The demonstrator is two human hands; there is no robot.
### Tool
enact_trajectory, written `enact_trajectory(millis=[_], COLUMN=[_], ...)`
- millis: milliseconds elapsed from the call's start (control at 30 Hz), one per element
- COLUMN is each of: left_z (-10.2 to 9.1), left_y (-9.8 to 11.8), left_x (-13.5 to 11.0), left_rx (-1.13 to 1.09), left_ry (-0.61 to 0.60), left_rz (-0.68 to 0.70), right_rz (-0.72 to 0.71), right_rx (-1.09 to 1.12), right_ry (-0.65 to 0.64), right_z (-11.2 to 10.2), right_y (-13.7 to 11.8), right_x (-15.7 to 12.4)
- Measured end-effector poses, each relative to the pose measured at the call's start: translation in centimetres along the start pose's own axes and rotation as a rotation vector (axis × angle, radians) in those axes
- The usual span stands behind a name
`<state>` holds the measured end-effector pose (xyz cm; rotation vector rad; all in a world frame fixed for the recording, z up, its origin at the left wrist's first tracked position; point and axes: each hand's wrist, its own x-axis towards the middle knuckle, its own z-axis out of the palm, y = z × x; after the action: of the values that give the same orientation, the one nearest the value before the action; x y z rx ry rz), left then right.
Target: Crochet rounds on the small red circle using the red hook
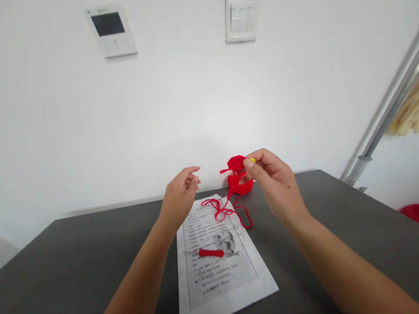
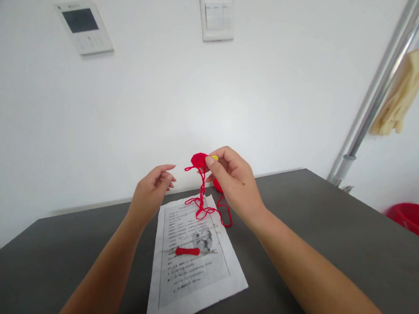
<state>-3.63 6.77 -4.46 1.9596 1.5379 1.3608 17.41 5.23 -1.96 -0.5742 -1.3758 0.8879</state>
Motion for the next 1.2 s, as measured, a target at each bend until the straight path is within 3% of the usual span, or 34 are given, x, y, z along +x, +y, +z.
enact_trajectory(millis=[200, 433, 500, 667, 767, 967, 1200], left_z=[0.6, 0.8, 1.0, 2.6, 3.5, 4.0, 4.2], left_y=[1.0, 1.4, 0.6, -2.6, -4.0, -4.5, -4.6], left_x=[-0.8, -1.0, -0.8, -0.4, -0.5, -0.8, -0.7], left_rx=[-0.034, 0.214, 0.311, 0.419, 0.423, 0.372, 0.374], left_ry=[-0.029, -0.149, -0.249, -0.724, -0.845, -0.917, -0.912], left_rz=[0.058, -0.008, -0.057, -0.143, -0.177, -0.187, -0.186], right_rz=[-0.07, -0.098, -0.109, -0.109, -0.111, -0.11, -0.121], right_rx=[-0.063, -0.107, -0.109, -0.109, -0.107, -0.086, -0.069], right_ry=[0.028, 0.078, 0.089, 0.09, 0.076, 0.053, 0.046], right_z=[-0.1, -0.3, -0.5, -0.6, -0.7, -0.6, -0.4], right_y=[-0.2, -0.3, -0.4, -0.5, -0.5, -0.6, -0.6], right_x=[-0.1, -0.1, 0.0, 0.0, 0.1, 0.2, 0.1])
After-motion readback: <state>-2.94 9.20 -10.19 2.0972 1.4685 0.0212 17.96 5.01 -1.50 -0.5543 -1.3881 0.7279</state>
